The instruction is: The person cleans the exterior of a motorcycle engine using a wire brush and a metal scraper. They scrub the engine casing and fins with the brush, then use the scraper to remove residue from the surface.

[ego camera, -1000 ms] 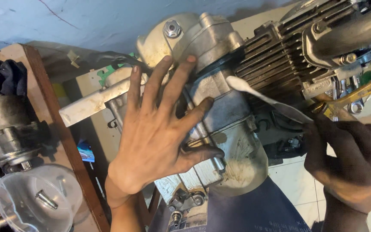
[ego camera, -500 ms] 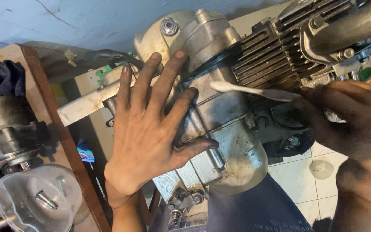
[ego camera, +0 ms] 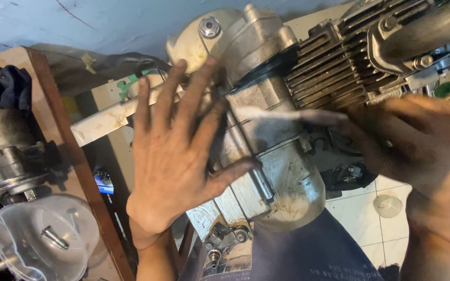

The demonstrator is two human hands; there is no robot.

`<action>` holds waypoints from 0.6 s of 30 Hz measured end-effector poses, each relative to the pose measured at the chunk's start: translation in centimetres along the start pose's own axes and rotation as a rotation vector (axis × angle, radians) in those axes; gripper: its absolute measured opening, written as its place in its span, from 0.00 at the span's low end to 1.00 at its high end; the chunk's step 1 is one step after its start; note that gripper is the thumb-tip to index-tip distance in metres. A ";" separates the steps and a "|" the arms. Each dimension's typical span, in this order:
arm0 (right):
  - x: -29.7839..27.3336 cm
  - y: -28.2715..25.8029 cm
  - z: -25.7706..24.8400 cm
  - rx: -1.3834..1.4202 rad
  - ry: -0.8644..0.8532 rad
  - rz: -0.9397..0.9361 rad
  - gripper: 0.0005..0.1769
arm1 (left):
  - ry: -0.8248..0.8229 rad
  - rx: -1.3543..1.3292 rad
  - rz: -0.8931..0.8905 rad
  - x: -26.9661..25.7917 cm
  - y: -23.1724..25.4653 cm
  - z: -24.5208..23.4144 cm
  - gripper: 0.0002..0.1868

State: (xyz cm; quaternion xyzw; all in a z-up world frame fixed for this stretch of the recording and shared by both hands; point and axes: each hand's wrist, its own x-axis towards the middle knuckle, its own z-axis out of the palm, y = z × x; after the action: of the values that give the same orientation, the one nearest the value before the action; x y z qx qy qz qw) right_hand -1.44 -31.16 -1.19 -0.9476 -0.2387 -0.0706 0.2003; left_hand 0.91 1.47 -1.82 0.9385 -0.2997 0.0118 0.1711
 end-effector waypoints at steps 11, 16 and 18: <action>0.2 2.0 0.5 -0.121 -0.097 -0.012 0.05 | 0.016 -0.010 -0.072 -0.3 -0.1 -0.8 0.49; -0.4 0.8 1.8 -0.224 -0.168 0.108 0.09 | 0.034 -0.023 -0.089 -1.1 -0.3 -0.8 0.48; 1.7 -1.6 1.6 -0.252 -0.091 -0.051 0.11 | 0.034 -0.031 -0.089 -1.2 -0.5 -0.8 0.47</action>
State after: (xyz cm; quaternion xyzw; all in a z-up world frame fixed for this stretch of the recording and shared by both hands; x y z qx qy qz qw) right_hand -0.67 -28.49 -1.73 -0.9611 -0.2609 -0.0619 0.0665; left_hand 0.24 2.84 -1.34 0.9478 -0.2549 0.0156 0.1912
